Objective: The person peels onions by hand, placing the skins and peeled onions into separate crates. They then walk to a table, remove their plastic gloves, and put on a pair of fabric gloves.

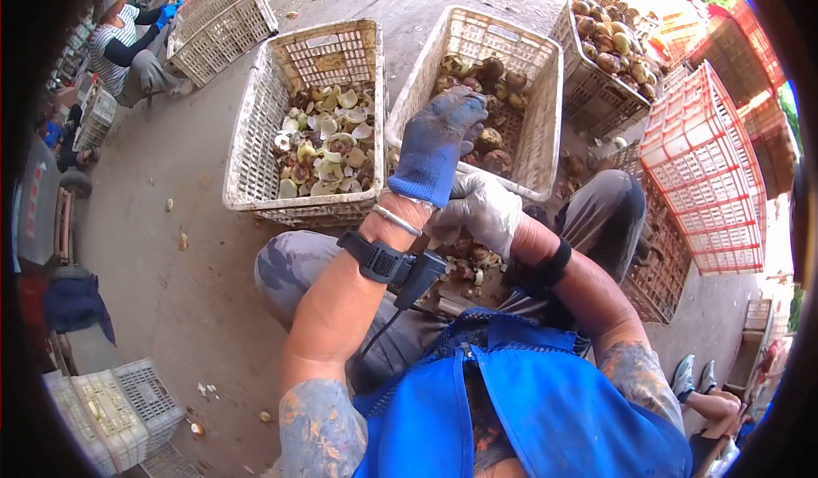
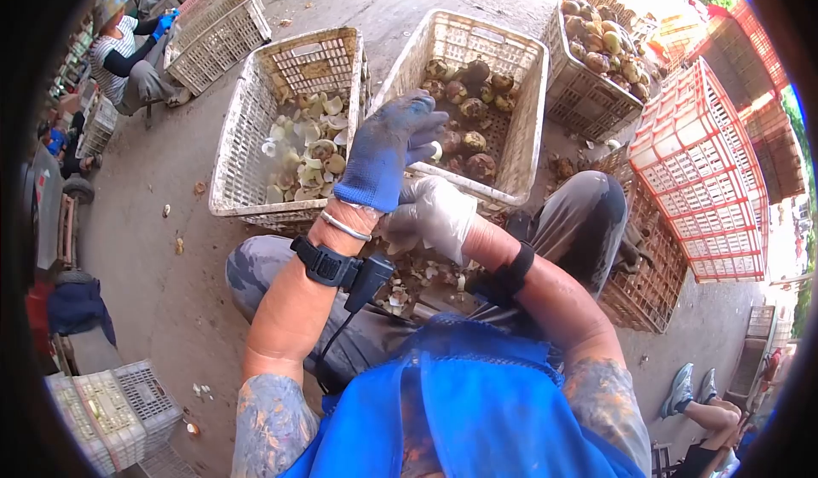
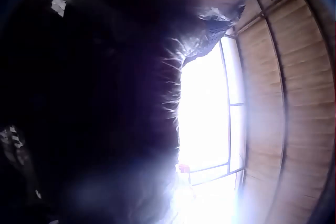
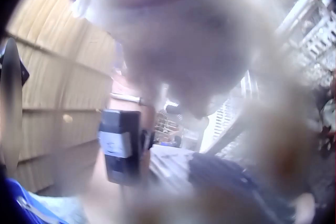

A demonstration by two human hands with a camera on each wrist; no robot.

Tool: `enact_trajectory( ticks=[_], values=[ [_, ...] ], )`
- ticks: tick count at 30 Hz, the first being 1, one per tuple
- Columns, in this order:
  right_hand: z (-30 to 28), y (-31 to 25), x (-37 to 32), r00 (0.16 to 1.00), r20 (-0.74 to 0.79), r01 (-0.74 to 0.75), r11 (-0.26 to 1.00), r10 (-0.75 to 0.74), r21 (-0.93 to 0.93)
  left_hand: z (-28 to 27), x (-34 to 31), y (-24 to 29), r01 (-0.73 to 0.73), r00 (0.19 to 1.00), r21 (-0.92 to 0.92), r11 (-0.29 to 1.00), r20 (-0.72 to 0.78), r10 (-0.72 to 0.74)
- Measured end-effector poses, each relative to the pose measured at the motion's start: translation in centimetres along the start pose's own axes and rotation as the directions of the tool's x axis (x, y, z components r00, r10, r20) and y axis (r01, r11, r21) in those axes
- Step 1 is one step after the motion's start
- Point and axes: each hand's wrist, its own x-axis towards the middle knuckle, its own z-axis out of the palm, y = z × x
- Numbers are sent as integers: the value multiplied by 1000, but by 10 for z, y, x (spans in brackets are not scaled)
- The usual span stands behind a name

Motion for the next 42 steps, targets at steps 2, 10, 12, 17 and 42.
enact_trajectory(
  ticks=[2,10,12,17,42],
  values=[
    [-1,8,4,921,-15,320,778,-389,-540,2,-4,11,-100,993,91,991,72,94],
    [20,-21,-15,758,-104,188,368,-644,-911,-4,-2,5,224,943,-193,955,-206,-263],
    [17,-17,-7,754,-56,232,346,-654,-909,-7,0,-11,210,957,-12,978,-204,-208],
    [5,-5,-2,691,115,484,338,-714,-807,0,-8,7,334,923,-377,864,-58,-381],
    [6,-6,19,756,-27,650,755,-654,-86,-9,-1,54,106,988,-861,498,147,44]
  ],
)
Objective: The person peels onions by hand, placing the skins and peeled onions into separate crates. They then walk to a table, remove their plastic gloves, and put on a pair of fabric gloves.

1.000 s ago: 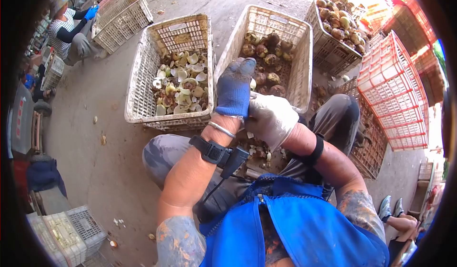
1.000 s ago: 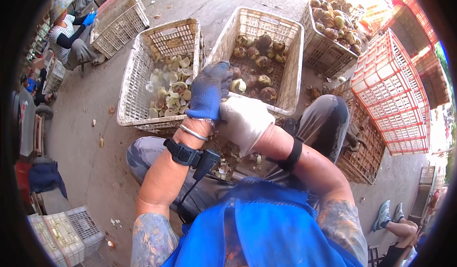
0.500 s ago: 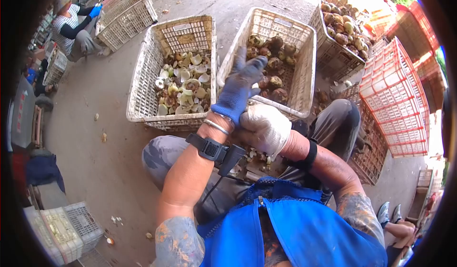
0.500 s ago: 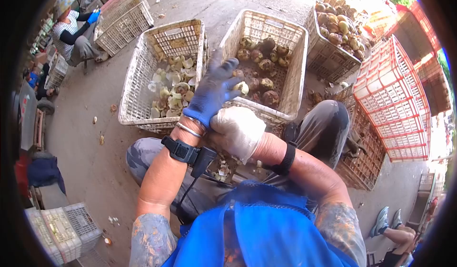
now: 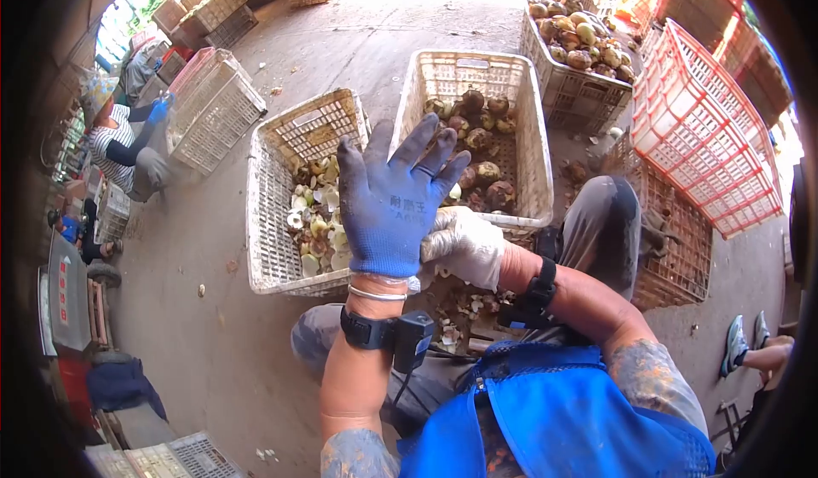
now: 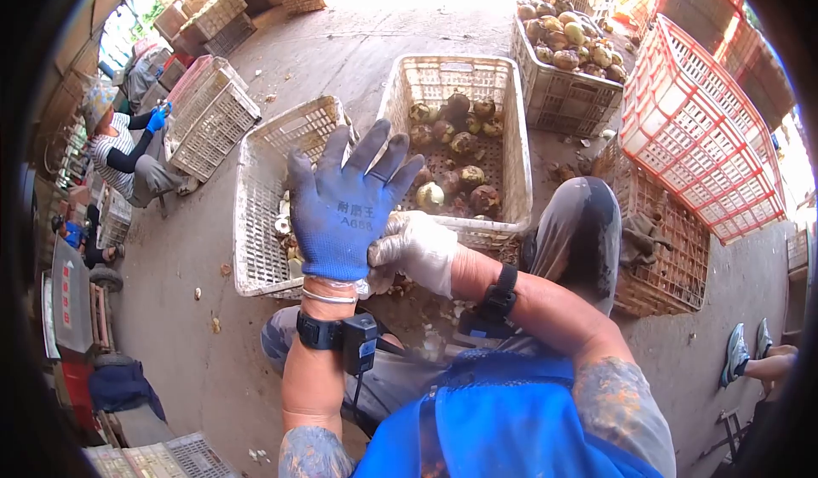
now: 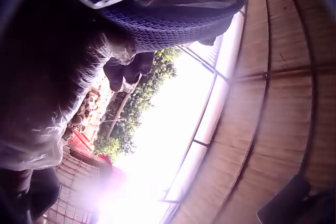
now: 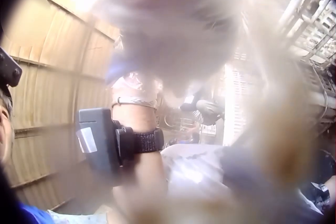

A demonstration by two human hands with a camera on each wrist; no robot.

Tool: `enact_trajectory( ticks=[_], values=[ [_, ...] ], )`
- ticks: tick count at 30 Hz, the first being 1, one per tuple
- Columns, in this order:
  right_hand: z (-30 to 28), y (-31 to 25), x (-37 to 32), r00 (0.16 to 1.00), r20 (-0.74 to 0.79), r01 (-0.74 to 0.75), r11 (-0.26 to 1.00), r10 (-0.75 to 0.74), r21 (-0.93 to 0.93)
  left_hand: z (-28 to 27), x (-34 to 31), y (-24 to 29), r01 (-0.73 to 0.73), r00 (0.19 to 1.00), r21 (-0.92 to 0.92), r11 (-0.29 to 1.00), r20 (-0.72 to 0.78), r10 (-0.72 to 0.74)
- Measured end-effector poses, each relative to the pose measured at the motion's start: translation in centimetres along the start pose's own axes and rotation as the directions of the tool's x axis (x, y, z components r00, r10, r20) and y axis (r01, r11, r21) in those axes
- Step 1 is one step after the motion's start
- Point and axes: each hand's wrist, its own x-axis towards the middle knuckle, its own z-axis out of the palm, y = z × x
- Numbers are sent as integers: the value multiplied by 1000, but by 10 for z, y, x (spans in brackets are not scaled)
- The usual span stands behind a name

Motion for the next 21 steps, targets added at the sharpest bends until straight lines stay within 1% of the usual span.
enact_trajectory(
  ticks=[1,2,3,4,5,6,7,8,10,11,12,13,14,15,16,17,18,19,20,21],
  values=[
    [-2,-4,2,971,43,-240,961,236,138,-3,-1,2,7,1000,-8,1000,12,-7],
    [0,-18,7,884,120,-466,845,451,261,-4,-2,4,13,1000,-15,1000,21,-12],
    [4,-34,5,809,125,-587,794,574,157,-4,-3,3,-12,999,85,996,-42,16],
    [8,-26,0,803,124,-596,785,583,169,-5,-5,3,-1,998,81,997,-55,5],
    [12,-13,-6,930,133,-341,939,343,-42,-7,-5,2,0,998,167,986,-63,11],
    [12,-5,-9,975,206,-27,968,79,-248,-7,-4,2,-10,998,254,967,-62,26],
    [13,-6,-8,892,178,-400,909,415,-116,-8,-5,3,27,997,305,952,-82,-1],
    [14,-2,-8,891,187,-398,910,414,-119,-11,-6,1,18,996,307,952,-84,8],
    [10,5,-9,910,197,-336,926,366,-170,-13,-5,-4,114,990,318,941,-116,-81],
    [5,5,-10,910,196,-335,927,365,-170,-12,-7,-5,108,994,353,929,-69,-89],
    [-3,4,-10,916,200,-273,906,347,-323,-11,-10,-6,120,992,354,928,-70,-101],
    [-11,3,-9,921,207,-203,860,330,-467,-8,-12,-6,125,992,313,941,-32,-121],
    [-23,3,-11,922,204,-205,862,330,-464,-5,-15,-3,127,991,271,954,7,-134],
    [-39,5,-17,900,41,-391,845,434,-366,-2,-19,0,140,989,246,959,21,-150],
    [-51,6,-20,832,-107,-553,799,544,-236,-2,-21,3,144,988,243,959,14,-152],
    [-58,3,-20,823,-228,-552,828,521,-98,-3,-23,5,167,985,269,949,-10,-171],
    [-64,0,-22,788,-350,-527,849,506,40,-4,-26,4,195,981,292,936,-35,-193],
    [-70,-2,-22,873,-415,-371,902,256,-223,-7,-28,2,203,979,323,924,-41,-201],
    [-71,-4,-23,914,-405,-203,854,-10,-480,-8,-30,-1,217,976,315,924,-50,-212],
    [-71,-9,-28,900,-296,-60,581,-320,-812,-8,-31,-2,233,972,321,918,-58,-227]
  ],
)
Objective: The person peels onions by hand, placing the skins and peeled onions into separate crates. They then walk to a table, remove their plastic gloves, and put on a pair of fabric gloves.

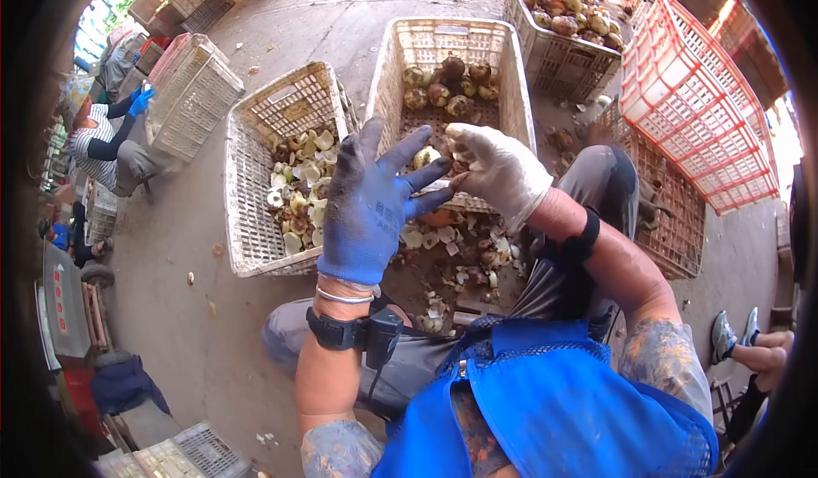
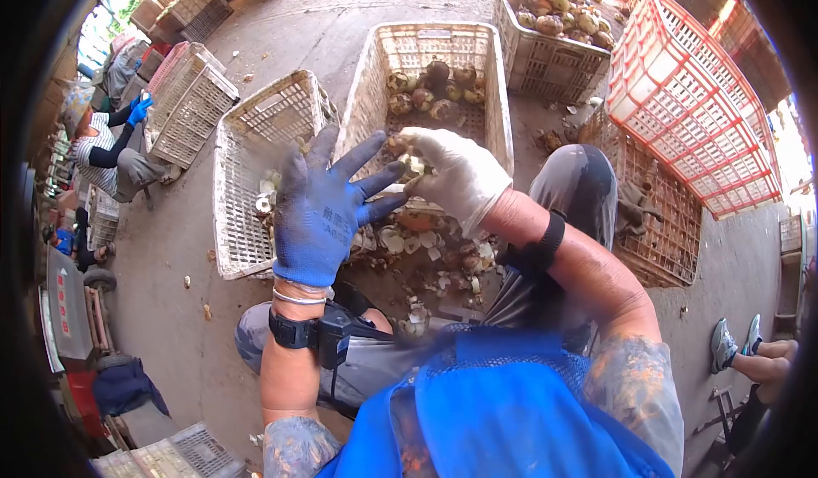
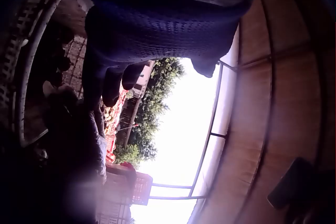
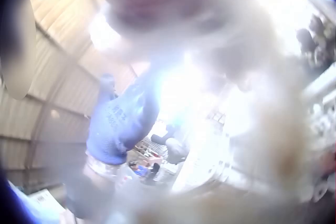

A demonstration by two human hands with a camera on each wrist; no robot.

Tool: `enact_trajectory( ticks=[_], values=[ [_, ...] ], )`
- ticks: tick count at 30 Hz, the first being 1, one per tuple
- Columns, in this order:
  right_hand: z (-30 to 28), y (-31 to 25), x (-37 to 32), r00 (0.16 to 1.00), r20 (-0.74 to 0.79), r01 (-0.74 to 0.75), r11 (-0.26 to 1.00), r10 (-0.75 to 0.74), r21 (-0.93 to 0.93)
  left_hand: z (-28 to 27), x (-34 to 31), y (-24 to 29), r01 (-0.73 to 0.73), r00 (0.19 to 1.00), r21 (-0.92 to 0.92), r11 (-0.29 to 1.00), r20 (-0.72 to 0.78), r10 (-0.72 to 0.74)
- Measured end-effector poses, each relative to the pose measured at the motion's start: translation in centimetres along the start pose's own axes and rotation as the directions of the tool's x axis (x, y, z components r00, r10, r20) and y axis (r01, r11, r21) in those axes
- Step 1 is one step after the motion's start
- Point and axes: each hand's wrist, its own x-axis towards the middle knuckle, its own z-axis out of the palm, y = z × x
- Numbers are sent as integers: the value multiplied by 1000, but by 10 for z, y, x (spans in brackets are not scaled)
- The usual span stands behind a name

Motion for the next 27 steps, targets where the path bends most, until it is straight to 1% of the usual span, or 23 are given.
enact_trajectory(
  ticks=[1,2,3,4,5,7,8,9,11,12,14,15,17,18,19,21,22,23,25,26,27],
  values=[
    [-8,-6,3,1000,-1,-11,1000,11,-1,0,0,0,13,1000,11,1000,0,-13],
    [-14,-8,9,984,97,160,983,-151,-92,1,-1,0,39,999,25,999,10,-39],
    [-16,-8,12,933,205,330,929,-295,-165,2,-1,0,47,999,26,999,12,-47],
    [-14,-8,13,920,261,336,932,-294,-133,4,0,-1,76,997,53,996,12,-77],
    [-14,-8,11,922,259,329,934,-287,-137,5,1,-2,103,995,80,991,10,-104],
    [-14,-9,6,903,358,321,927,-238,-193,1,5,-12,119,993,94,988,14,-121],
    [-11,-7,2,924,294,309,930,-245,-196,0,6,-16,130,991,110,985,17,-132],
    [-10,-4,-1,924,295,308,931,-243,-196,-1,5,-17,131,991,109,985,17,-134],
    [-14,0,-5,920,350,262,942,-178,-209,4,4,-14,148,988,134,980,31,-154],
    [-17,2,-6,920,350,263,942,-179,-210,4,4,-15,147,988,134,980,32,-152],
    [-22,-2,-3,851,524,259,906,-49,-336,3,4,-15,176,984,168,970,5,-179],
    [-22,1,-5,852,521,263,905,-55,-335,2,5,-14,171,985,174,970,5,-174],
    [-22,4,-7,948,299,162,975,-111,-151,1,6,-14,168,985,117,979,22,-172],
    [-26,5,-7,943,298,189,974,-146,-122,4,5,-14,163,985,103,981,38,-167],
    [-27,0,-5,946,289,190,974,-147,-127,6,5,-13,163,985,111,980,46,-169],
    [-26,-8,-2,923,359,156,988,-141,-12,13,2,-11,146,984,207,967,72,-164],
    [-23,-3,-2,893,400,228,974,-204,-12,17,-4,-12,168,978,184,968,91,-187],
    [-23,0,-4,894,397,231,973,-207,-14,21,-6,-10,165,978,188,968,94,-185],
    [-25,-4,-7,898,426,133,991,-113,-19,28,-7,-7,148,970,212,966,158,-184],
    [-25,-6,-7,899,430,121,991,-82,-63,29,-7,-8,152,968,185,971,170,-184],
    [-25,-8,-6,899,430,123,990,-82,-67,30,-7,-10,149,968,184,971,174,-182]
  ],
)
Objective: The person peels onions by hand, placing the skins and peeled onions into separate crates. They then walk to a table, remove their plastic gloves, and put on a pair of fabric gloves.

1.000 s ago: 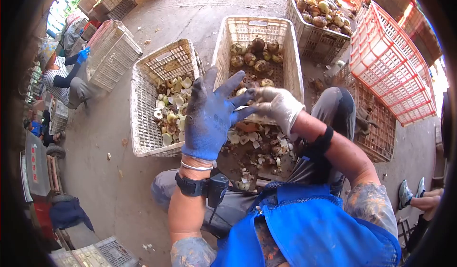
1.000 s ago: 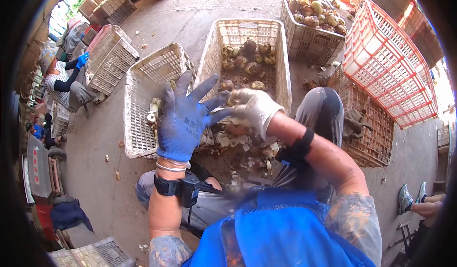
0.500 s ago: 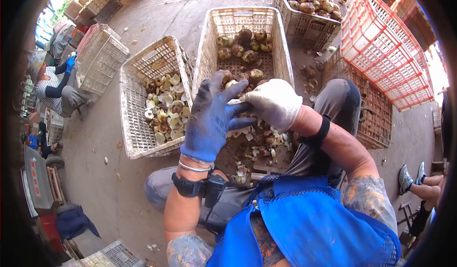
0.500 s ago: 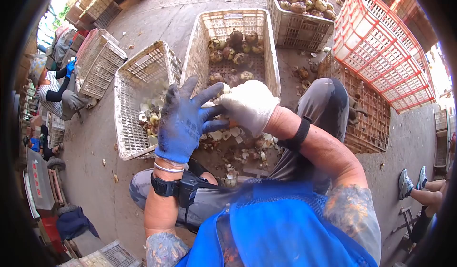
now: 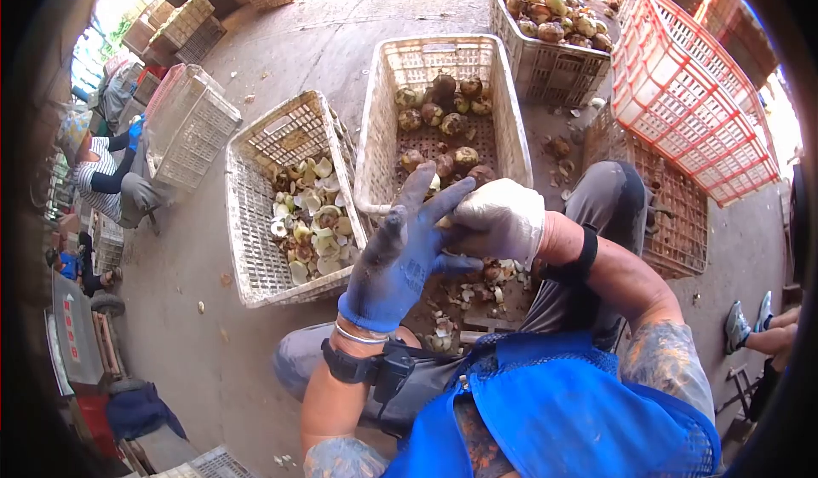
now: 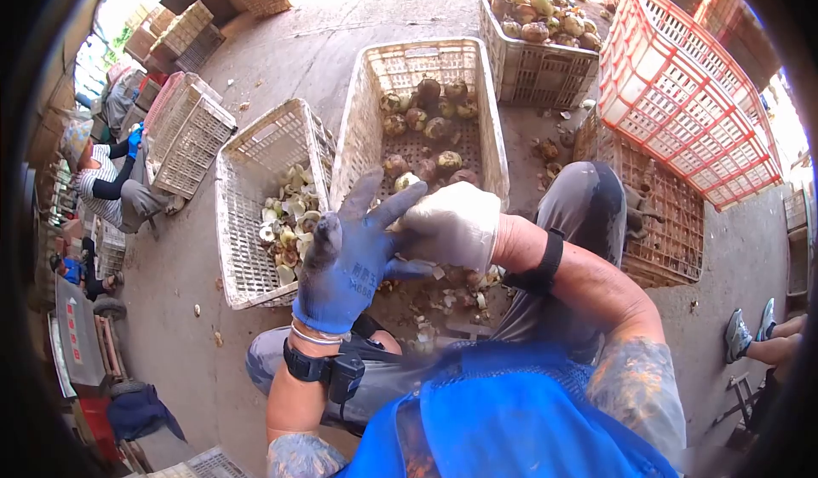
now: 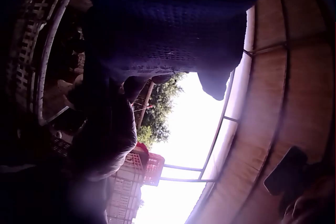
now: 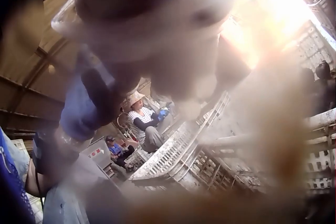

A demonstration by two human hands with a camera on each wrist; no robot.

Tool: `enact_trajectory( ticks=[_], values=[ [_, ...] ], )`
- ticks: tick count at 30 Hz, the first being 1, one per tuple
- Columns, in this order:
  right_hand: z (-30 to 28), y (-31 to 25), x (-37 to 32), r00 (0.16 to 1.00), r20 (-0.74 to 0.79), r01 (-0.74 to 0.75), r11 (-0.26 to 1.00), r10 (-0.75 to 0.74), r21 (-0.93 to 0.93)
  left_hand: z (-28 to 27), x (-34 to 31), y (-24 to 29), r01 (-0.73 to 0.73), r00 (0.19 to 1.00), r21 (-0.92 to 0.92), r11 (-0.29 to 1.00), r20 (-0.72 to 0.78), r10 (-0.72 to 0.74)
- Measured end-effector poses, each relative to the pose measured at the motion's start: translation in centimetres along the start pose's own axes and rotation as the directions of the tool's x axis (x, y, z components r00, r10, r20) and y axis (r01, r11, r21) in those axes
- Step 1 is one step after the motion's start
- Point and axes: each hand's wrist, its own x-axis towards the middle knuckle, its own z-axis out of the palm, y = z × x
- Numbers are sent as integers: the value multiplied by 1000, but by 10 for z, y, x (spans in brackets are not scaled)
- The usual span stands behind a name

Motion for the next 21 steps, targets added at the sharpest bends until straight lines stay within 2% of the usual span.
enact_trajectory(
  ticks=[2,3,6,8,10,12,13,14,15,16,17,18,19,20,21],
  values=[
    [3,-5,1,999,-17,48,994,-47,100,0,-2,-5,-13,1000,-57,998,-19,12],
    [10,0,1,997,-24,70,995,-68,77,1,-3,-6,-15,1000,-61,998,-23,13],
    [10,-7,3,997,-1,73,996,-73,54,-4,-1,-9,33,999,4,999,-36,-33],
    [25,-3,4,998,40,44,999,-44,-7,-13,7,-21,31,995,267,963,-104,-3],
    [28,-1,4,996,83,15,997,-9,-72,-14,5,-23,37,988,211,977,-157,-4],
    [24,-4,4,992,86,-91,995,87,47,-12,3,-13,96,965,186,978,-259,-45],
    [13,-10,6,993,81,-91,993,85,72,-12,2,-9,129,948,169,977,-310,-71],
    [7,-8,3,999,-1,-44,980,45,192,-12,0,-5,163,928,151,975,-359,-99],
    [12,-3,-1,983,-75,-122,892,170,435,-14,0,-6,199,906,128,972,-401,-133],
    [13,-3,-1,945,-119,-157,742,305,652,-16,0,-8,200,906,121,972,-400,-136],
    [15,-5,0,943,-76,-139,593,324,793,-18,2,-12,210,907,165,964,-401,-129],
    [10,-4,0,942,-76,-142,594,327,792,-22,3,-17,221,908,212,952,-401,-121],
    [-4,-9,3,979,-84,-99,797,184,596,-27,5,-24,154,947,258,954,-315,-67],
    [-11,-11,4,998,-49,-20,933,40,360,-38,6,-34,156,947,257,954,-314,-70],
    [-4,-3,1,997,-78,12,916,21,400,-51,6,-46,40,978,564,825,-192,83]
  ],
)
